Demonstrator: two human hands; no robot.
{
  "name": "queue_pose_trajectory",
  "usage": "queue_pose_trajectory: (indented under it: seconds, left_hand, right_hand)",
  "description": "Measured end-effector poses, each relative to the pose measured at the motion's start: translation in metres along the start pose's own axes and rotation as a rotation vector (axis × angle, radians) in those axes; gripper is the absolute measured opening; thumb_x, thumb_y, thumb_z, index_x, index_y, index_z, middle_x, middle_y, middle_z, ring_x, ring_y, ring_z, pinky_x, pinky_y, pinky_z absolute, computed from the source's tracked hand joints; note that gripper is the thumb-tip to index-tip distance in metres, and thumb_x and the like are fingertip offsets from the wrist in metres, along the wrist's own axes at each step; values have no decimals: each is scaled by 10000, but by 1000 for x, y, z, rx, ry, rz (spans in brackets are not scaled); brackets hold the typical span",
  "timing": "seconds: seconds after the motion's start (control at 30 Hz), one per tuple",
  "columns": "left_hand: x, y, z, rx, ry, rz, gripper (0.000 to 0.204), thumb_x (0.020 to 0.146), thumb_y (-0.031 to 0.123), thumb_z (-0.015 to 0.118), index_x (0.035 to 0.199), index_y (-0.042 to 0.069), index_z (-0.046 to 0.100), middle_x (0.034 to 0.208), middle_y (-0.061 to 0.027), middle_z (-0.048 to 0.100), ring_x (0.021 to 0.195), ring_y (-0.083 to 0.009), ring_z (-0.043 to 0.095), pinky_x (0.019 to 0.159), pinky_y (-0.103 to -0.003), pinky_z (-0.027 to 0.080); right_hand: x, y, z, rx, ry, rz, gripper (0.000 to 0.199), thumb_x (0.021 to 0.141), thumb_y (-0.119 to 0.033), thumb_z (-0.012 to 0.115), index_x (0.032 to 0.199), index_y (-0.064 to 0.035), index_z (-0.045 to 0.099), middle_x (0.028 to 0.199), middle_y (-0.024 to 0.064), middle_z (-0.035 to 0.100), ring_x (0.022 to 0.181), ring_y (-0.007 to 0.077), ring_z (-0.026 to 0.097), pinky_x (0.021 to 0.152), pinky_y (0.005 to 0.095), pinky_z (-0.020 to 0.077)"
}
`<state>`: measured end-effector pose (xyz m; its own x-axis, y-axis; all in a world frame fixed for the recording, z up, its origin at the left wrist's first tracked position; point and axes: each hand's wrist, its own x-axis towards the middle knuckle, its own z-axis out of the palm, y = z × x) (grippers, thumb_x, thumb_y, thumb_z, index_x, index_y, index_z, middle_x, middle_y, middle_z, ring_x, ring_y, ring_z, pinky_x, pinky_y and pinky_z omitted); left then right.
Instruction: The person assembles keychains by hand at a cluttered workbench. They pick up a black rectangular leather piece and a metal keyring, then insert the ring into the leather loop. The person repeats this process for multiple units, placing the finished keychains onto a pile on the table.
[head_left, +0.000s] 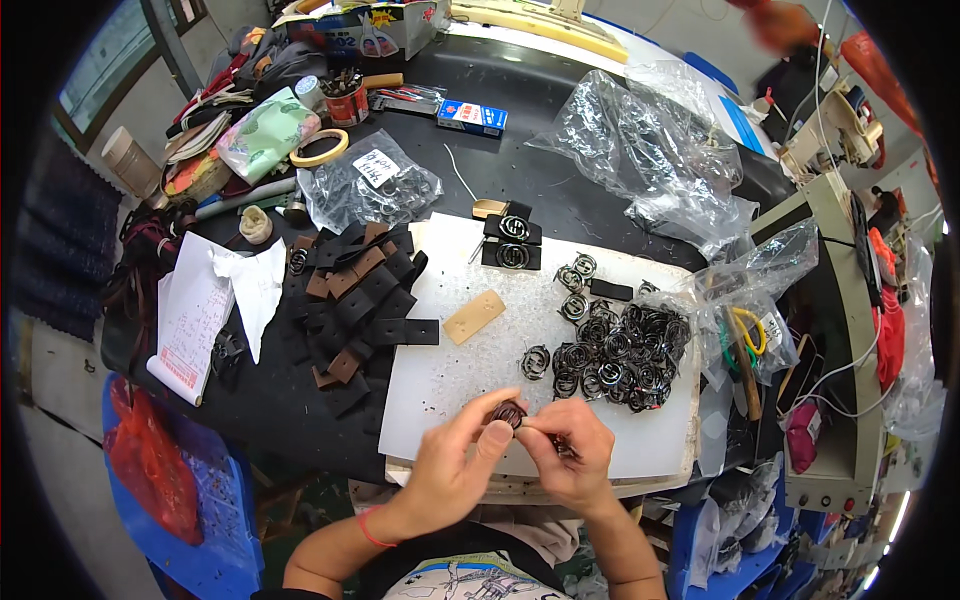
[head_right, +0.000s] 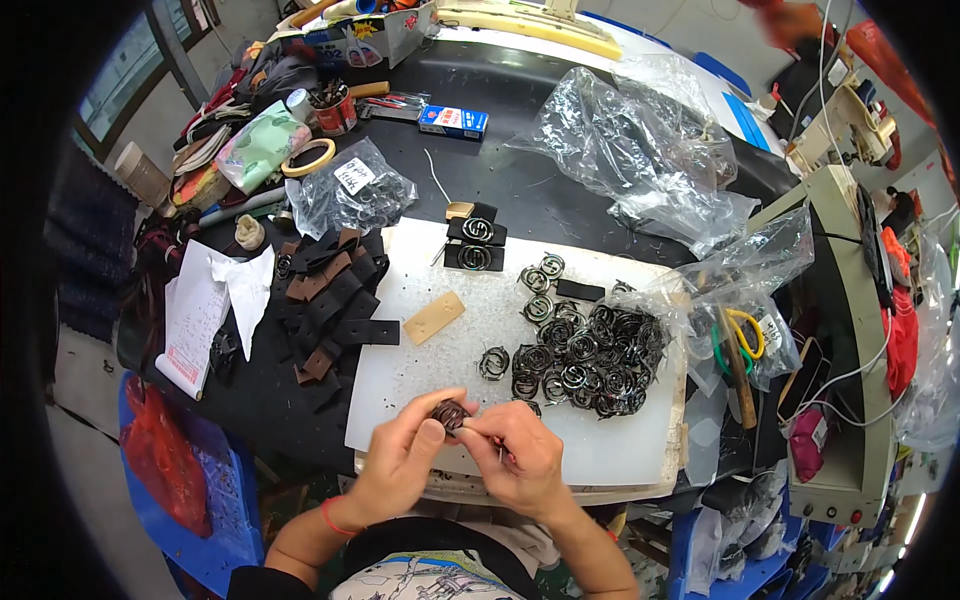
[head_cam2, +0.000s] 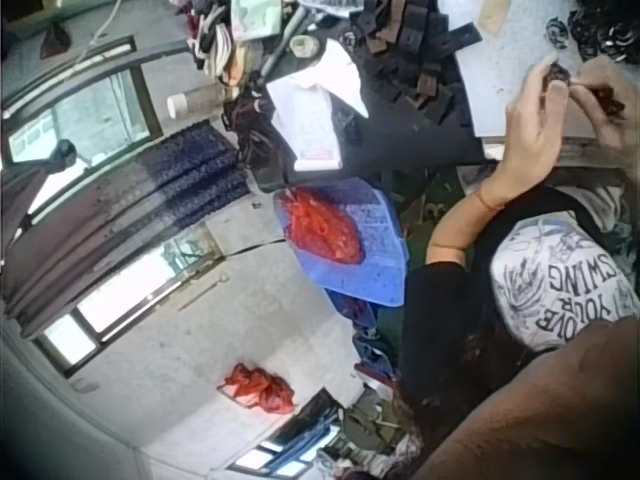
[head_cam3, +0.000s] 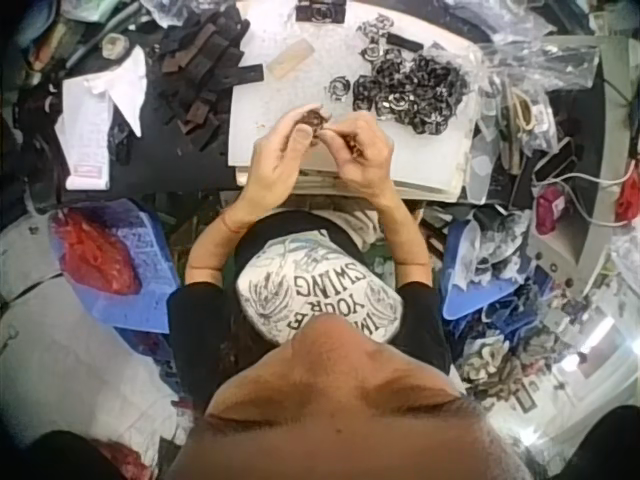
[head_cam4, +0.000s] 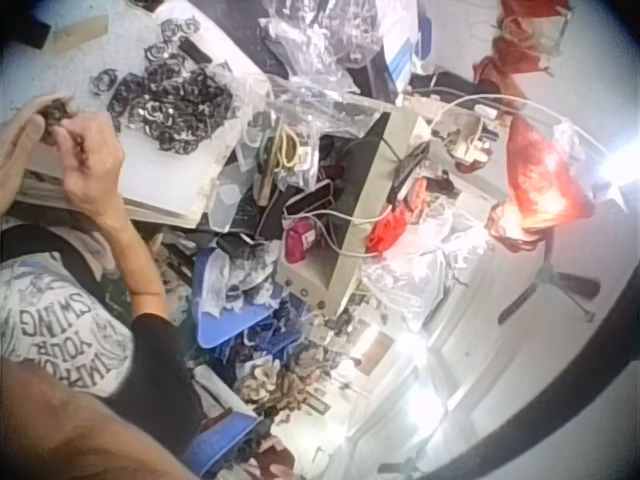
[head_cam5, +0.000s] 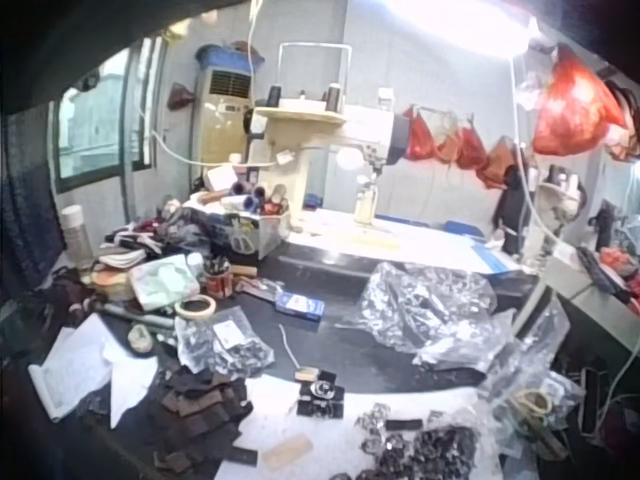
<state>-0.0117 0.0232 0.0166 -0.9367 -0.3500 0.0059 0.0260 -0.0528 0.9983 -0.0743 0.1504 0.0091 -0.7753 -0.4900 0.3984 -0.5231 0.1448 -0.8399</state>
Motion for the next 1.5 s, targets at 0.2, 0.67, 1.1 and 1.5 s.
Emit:
queue_pose_trajectory:
  seconds: [0.2, 0.67, 1.1, 1.5]
  left_hand:
    - [6, -12, -15, -152, -125, -203, 376, 993, 256, 370, 1057, -49, 580, 824, -67, 629, 806, -100, 585, 722, -244, 471]
    - [3, -7, -33, -116, -220, -443, 379, 985, 271, 372, 808, -4, 564, 537, 1, 473, 480, -58, 441, 442, -251, 354]
    - [5, 0, -32, -12, -190, -381, 398, 988, 288, 356, 775, 5, 535, 547, 2, 466, 493, -53, 405, 457, -242, 341]
    - [57, 14, -61, 927, 116, 429, 160, 816, 130, 623, 947, 41, 601, 885, -94, 601, 778, -258, 533, 665, -331, 445]
  right_hand:
    - [-7, -23, 13, -10, 44, 123, 199, 782, -11, 670, 977, -18, 627, 771, 87, 594, 623, 143, 544, 510, 243, 427]
    - [10, -11, 0, -110, -271, -88, 289, 708, -9, 715, 971, -14, 595, 811, 82, 572, 613, 175, 541, 517, 268, 445]
    - [-2, 1, 15, -126, -110, -205, 259, 689, -4, 746, 913, -8, 615, 774, 102, 599, 645, 205, 568, 549, 275, 465]
    - [5, -9, 1, -91, -35, -27, 154, 727, 6, 716, 812, -23, 590, 807, 75, 572, 585, 122, 513, 507, 245, 425]
